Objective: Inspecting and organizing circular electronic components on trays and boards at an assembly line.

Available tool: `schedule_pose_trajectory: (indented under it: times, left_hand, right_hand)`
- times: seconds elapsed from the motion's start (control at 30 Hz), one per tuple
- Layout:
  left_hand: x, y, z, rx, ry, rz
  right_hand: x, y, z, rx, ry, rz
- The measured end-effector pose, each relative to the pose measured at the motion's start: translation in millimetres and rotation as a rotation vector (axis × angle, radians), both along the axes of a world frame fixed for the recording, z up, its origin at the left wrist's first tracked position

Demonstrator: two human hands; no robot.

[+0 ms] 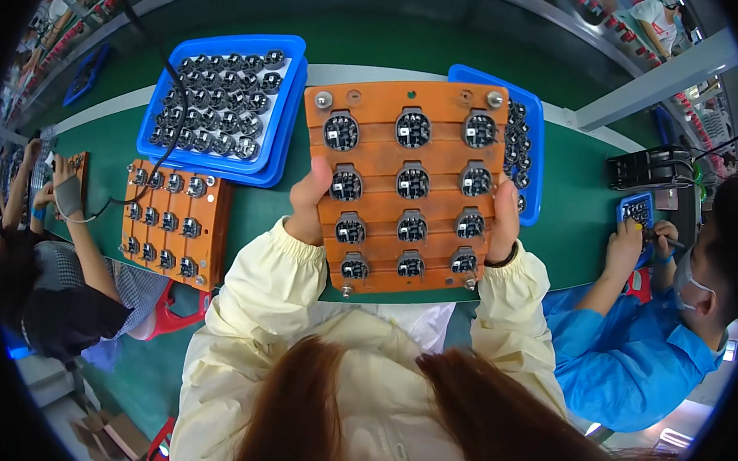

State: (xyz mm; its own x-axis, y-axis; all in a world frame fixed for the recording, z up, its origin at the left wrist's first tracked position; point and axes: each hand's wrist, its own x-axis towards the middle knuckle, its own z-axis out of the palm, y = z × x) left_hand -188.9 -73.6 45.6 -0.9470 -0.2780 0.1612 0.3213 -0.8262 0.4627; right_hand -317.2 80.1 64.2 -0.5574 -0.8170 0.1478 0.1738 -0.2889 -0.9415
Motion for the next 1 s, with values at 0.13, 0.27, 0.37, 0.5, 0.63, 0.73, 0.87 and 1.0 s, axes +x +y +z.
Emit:
schedule_pose_trajectory:
  times: [0.13,0.27,0.37,0.5,0.63,0.73,0.87,1.0]
  left_hand:
    - [5,0,-5,-0.018,-0.065,-0.002]
    - [5,1,-2,-0.023,-0.05,-0.038]
    - [6,2,1,-0.043,-0.05,-0.047]
    - [6,3,2,-0.014,-0.035,-0.039]
    - [5,4,-1,0.021,-0.029,-0.056]
    - [5,2,-1,-0.018,-0.034,-0.036]
    - [3,3,1,-0.047,-0.019,-0.033]
    - [0,3,3,-0.075,-0.002,-0.021]
  right_hand:
    - [-5,9,1,0.088,0.14,0.014]
    - [-7,12,3,0.142,0.151,0.001]
    - [-6,13,1,0.146,0.145,-0.002]
    - [-7,14,1,0.148,0.148,0.009]
    - [-7,13,1,0.151,0.164,0.01]
    - [-6,11,1,0.125,0.175,0.026]
    - [-6,9,-1,-0.042,0.191,0.114]
    - [-7,8,-3,-0.097,0.099,0.186]
